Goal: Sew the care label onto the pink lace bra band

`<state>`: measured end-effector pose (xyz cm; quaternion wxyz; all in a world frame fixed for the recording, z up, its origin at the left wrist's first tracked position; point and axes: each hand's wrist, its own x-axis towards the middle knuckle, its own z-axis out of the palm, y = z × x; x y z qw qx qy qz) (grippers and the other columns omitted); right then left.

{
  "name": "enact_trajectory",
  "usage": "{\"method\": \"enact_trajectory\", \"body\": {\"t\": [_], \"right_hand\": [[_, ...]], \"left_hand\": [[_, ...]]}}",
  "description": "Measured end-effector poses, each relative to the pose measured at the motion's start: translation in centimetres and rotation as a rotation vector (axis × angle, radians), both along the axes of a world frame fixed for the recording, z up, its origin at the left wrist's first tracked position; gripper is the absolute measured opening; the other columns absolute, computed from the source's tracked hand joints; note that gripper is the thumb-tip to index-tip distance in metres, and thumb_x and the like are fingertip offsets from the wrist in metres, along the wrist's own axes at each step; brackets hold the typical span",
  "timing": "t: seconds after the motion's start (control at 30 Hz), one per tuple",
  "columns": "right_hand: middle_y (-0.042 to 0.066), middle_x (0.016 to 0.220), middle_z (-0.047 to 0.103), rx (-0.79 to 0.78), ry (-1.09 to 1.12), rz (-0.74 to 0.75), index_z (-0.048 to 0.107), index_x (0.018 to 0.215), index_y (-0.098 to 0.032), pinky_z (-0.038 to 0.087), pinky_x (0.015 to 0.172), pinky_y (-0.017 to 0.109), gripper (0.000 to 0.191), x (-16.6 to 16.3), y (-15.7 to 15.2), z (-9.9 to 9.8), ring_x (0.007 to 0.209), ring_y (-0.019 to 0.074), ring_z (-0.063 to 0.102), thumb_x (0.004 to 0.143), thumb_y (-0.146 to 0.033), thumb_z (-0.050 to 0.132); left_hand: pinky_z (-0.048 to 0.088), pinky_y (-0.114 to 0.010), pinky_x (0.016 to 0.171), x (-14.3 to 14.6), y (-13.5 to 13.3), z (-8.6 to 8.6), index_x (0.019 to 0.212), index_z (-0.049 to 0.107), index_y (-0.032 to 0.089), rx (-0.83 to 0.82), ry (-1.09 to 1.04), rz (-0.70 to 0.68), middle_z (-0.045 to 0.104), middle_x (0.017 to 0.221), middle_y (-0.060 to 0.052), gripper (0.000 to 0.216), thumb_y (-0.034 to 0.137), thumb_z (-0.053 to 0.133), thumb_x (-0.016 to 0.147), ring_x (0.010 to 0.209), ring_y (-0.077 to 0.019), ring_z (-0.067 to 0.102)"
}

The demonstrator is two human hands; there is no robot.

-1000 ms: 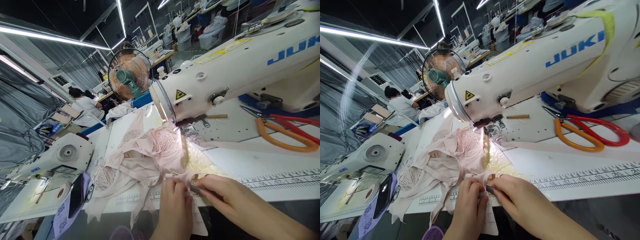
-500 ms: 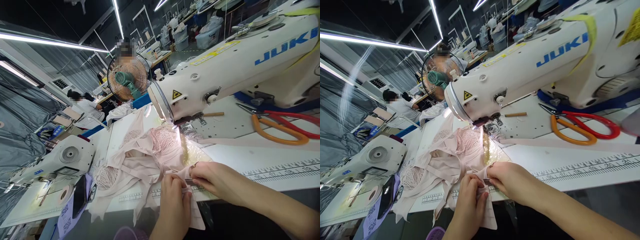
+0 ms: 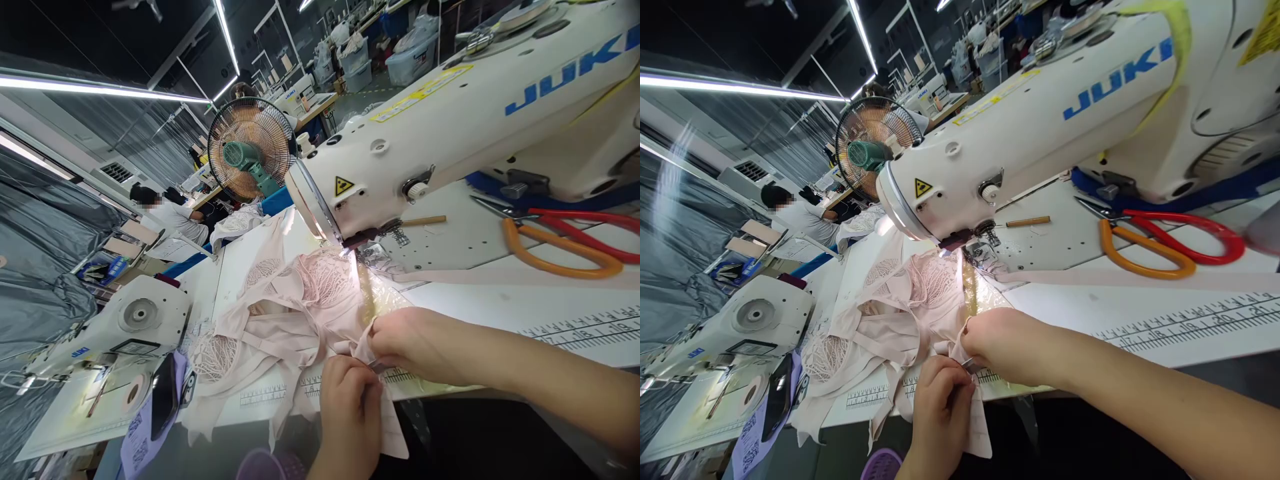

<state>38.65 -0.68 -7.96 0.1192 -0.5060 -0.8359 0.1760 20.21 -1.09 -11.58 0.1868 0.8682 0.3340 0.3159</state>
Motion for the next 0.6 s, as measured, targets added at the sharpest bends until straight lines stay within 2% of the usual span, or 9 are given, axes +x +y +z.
{"method": "enact_trajectory", "body": {"t": [0.1, 0.17, 0.37, 0.5, 0.6], "right_hand": [[-0.001, 0.066, 0.062, 0.066, -0.106, 0.110, 0.065, 0.066, -0.019, 0.020, 0.043, 0.024, 0.026, -0.2, 0.2, 0.1, 0.052, 0.0133, 0.054, 0.057, 0.004, 0.056], [-0.001, 0.068, 0.063, 0.100, -0.127, 0.165, 0.066, 0.070, -0.018, 0.020, 0.044, 0.024, 0.030, -0.2, 0.3, 0.2, 0.052, 0.0129, 0.053, 0.054, 0.006, 0.057], [-0.002, 0.071, 0.063, 0.084, -0.014, 0.198, 0.066, 0.065, -0.020, 0.026, 0.046, 0.022, 0.022, 0.6, 1.1, 0.4, 0.056, 0.0102, 0.051, 0.069, 0.000, 0.055], [-0.002, 0.074, 0.063, 0.026, 0.061, 0.239, 0.066, 0.065, -0.020, 0.029, 0.049, 0.021, 0.021, 1.0, 1.7, 0.4, 0.059, 0.0106, 0.052, 0.071, -0.003, 0.055], [-0.003, 0.073, 0.063, 0.064, 0.024, 0.276, 0.066, 0.063, -0.020, 0.028, 0.048, 0.021, 0.022, 0.7, 1.8, 0.4, 0.057, 0.0100, 0.050, 0.070, -0.002, 0.055]], "left_hand": [[0.045, -0.027, 0.062, 0.0, 0.0, -0.3, 0.074, 0.055, 0.018, 0.083, -0.037, -0.005, 0.057, 0.073, -0.002, 0.014, 0.005, 0.050, 0.079, 0.071, -0.0142, 0.053], [0.045, -0.026, 0.061, 0.1, -0.1, -0.5, 0.076, 0.057, 0.018, 0.136, -0.051, -0.010, 0.058, 0.072, -0.002, 0.015, 0.005, 0.050, 0.079, 0.070, -0.0139, 0.054], [0.047, -0.027, 0.061, 0.1, 0.2, -0.4, 0.076, 0.058, 0.018, 0.200, -0.067, -0.054, 0.058, 0.068, -0.002, 0.017, 0.003, 0.050, 0.079, 0.067, -0.0131, 0.054], [0.050, -0.030, 0.068, 0.0, 0.5, -0.4, 0.075, 0.059, 0.018, 0.208, -0.064, -0.065, 0.059, 0.066, -0.001, 0.016, 0.004, 0.051, 0.079, 0.066, -0.0129, 0.056], [0.049, -0.033, 0.078, -0.2, 0.5, -0.4, 0.074, 0.059, 0.018, 0.229, -0.029, -0.046, 0.059, 0.067, -0.001, 0.016, 0.005, 0.051, 0.079, 0.066, -0.0123, 0.057]]}}
